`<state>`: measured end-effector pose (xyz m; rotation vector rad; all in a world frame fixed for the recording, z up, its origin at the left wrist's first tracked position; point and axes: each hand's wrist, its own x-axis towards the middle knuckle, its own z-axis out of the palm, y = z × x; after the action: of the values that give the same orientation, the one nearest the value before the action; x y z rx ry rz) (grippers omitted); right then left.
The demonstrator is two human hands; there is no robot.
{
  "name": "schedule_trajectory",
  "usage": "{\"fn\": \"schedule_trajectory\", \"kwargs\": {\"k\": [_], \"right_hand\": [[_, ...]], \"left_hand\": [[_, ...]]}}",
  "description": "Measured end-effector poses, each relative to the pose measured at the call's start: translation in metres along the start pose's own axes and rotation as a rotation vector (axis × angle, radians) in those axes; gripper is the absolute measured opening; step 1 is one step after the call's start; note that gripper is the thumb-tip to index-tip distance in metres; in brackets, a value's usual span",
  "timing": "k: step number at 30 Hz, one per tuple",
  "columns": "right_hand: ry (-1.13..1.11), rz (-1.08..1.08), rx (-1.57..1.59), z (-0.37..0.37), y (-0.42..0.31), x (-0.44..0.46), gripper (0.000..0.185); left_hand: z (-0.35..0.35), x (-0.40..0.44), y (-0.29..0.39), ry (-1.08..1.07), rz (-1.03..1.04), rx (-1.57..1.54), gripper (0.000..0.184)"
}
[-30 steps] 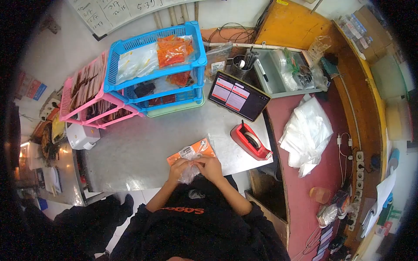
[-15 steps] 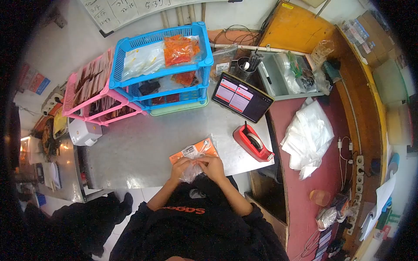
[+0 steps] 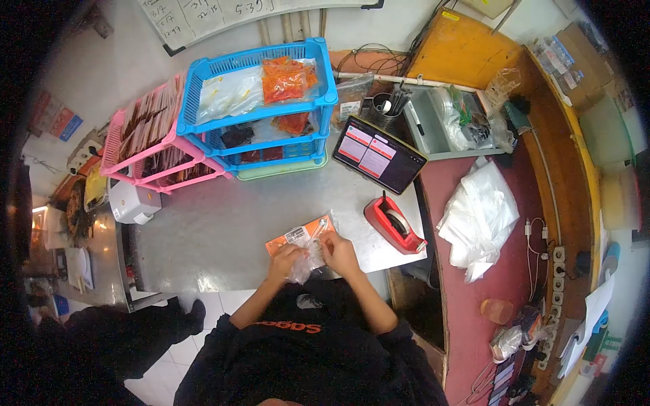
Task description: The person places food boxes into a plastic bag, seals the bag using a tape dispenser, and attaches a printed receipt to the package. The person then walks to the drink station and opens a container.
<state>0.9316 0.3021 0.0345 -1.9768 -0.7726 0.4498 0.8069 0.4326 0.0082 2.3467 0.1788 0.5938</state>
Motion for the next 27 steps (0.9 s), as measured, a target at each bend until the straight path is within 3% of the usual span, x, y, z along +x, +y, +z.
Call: {"fn": "schedule_trajectory", "kwargs": {"k": [1, 2, 5, 9, 13, 15, 17, 18, 19, 20, 21, 24, 25, 27], "right_hand": [[-0.143, -0.076, -0.076, -0.006, -0.005, 0.003, 0.008], [-0.14, -0.076, -0.079, -0.005, -0.003, 0.005, 0.008], [-0.407, -0.303, -0.754, 0.008, 0.007, 0.009, 0.018], [-0.395, -0.256, -0.712, 0.015, 0.009, 0.018, 0.019], [-0.327, -0.236, -0.694, 0.017, 0.016, 0.011, 0.022], [-0.243, -0.24, -0.617, 0.006, 0.023, -0.001, 0.023], [-0.124, -0.159, -0.397, -0.012, 0.014, -0.023, 0.024], [-0.198, 0.013, -0.423, -0.017, 0.014, -0.034, 0.024], [-0.15, -0.012, -0.376, -0.019, 0.018, -0.049, 0.024], [-0.127, 0.057, -0.308, -0.016, 0.027, -0.065, 0.023], [-0.183, 0.129, -0.224, -0.031, 0.006, -0.082, 0.024], [-0.28, 0.091, -0.217, 0.012, 0.07, -0.136, 0.025], [-0.404, 0.057, -0.252, 0.003, 0.071, -0.147, 0.023], [-0.322, 0.078, -0.211, -0.028, 0.067, -0.172, 0.023]], "left_hand": [[0.001, 0.001, 0.003, 0.007, -0.019, 0.019, 0.017], [0.001, 0.002, 0.006, 0.012, -0.035, 0.037, 0.014], [0.004, 0.007, 0.013, -0.02, -0.089, 0.137, 0.011], [0.006, 0.005, 0.024, -0.041, -0.119, 0.212, 0.012], [0.009, -0.005, 0.011, 0.113, -0.048, 0.271, 0.008], [0.016, -0.016, -0.002, 0.063, -0.213, 0.462, 0.006], [0.013, -0.014, -0.001, 0.11, -0.185, 0.51, 0.013], [0.022, -0.021, -0.017, -0.005, -0.337, 0.458, 0.016], [0.031, -0.027, -0.032, -0.119, -0.49, 0.421, 0.019], [0.035, -0.031, -0.036, 0.049, -0.128, 0.637, 0.019], [0.037, -0.024, -0.031, 0.11, -0.039, 0.596, 0.019], [0.051, 0.006, 0.007, 0.098, 0.047, 0.38, 0.019], [0.054, 0.014, 0.022, 0.08, 0.077, 0.33, 0.019], [0.067, 0.025, 0.054, 0.025, 0.148, 0.249, 0.019]]}}
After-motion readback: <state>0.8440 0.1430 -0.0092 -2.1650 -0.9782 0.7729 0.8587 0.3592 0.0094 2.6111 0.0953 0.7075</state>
